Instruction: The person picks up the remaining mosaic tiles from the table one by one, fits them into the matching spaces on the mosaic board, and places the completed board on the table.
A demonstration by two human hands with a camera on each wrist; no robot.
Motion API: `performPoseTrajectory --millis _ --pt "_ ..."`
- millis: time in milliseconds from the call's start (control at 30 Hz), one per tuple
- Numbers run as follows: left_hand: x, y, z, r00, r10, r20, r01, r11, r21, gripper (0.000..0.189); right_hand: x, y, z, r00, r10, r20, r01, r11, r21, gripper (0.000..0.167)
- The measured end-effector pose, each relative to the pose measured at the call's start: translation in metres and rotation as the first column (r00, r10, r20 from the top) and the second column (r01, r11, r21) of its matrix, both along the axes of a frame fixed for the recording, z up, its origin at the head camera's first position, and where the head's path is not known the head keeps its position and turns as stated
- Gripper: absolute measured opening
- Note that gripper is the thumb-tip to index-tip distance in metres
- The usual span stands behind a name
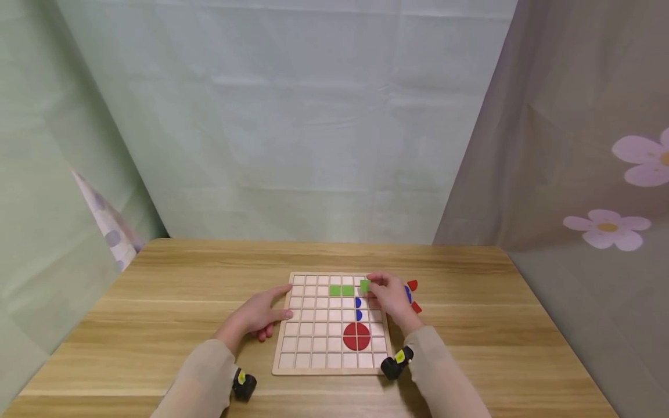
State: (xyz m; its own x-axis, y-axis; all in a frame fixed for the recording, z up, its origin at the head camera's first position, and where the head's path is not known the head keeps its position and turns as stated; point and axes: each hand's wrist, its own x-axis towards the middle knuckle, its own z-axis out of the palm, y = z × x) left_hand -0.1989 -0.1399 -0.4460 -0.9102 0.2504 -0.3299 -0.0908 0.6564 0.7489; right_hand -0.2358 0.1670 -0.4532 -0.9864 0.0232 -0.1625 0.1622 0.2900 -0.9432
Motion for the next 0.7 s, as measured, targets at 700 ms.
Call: performPoseTrajectory --millis 700 --pt "0.000 0.000 0.001 1.000 -0.015 0.002 0.015 1.000 0.008 0.071 0.000 -0.002 -0.011 0.999 -0.032 -0.002 0.032 0.996 0.085 0.028"
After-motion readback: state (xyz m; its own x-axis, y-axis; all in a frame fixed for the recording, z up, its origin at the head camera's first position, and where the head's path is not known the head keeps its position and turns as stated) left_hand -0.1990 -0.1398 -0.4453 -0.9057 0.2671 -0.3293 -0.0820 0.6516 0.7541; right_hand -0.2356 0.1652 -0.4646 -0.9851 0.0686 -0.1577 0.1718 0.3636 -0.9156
